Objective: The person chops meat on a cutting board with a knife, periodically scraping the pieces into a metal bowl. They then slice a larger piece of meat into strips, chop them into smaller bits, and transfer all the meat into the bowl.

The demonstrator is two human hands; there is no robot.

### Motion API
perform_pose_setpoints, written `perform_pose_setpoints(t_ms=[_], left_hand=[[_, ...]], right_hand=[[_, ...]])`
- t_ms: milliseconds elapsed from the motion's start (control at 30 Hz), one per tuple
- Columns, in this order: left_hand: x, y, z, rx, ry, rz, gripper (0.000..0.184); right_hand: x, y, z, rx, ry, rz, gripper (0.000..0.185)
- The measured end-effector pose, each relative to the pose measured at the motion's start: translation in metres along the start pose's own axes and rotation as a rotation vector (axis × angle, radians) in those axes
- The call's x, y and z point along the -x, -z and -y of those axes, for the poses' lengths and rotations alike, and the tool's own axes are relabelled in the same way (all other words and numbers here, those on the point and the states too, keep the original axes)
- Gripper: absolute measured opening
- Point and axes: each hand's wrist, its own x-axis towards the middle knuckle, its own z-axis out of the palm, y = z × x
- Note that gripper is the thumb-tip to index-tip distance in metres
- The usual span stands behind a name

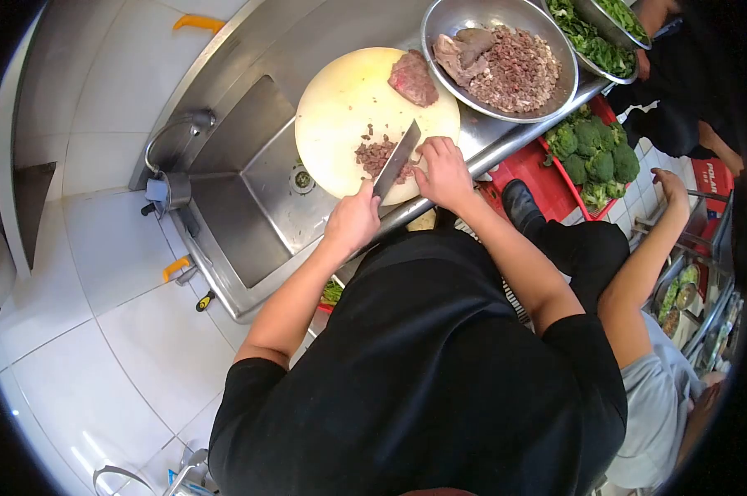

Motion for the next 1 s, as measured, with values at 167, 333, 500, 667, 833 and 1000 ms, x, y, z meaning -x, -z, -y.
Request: perform_pose_setpoints(t_ms=[167,333,500,667,833,1000], left_hand=[[0.015,0.008,-0.001,-0.031,0.059,-0.001,0.022],[0.037,0.014,0.005,-0.069,0.031,0.055,0.023],[0.046,-0.001,0.01,-0.085,0.1,0.123,0.023],[0.008,-0.019,-0.002,-0.038,0.023,0.027,0.025],[0.021,0.008,-0.004,-0.048,0.013,0.051,0.023],[0.018,-0.029,0.0,-0.009,0.059,0.019,0.027]], right_hand=[[0.003,0.0,0.0,-0.172,-0.007,0.183,0.021],[0.003,-0.005,-0.001,-0.209,0.035,0.175,0.013],[0.006,-0.015,-0.003,-0.149,0.091,0.135,0.008],[0.007,-0.014,-0.005,-0.123,0.114,0.171,0.007],[0.007,-0.009,-0.002,-0.209,0.078,0.128,0.008],[0.009,-0.013,-0.008,-0.21,0.141,0.135,0.009]])
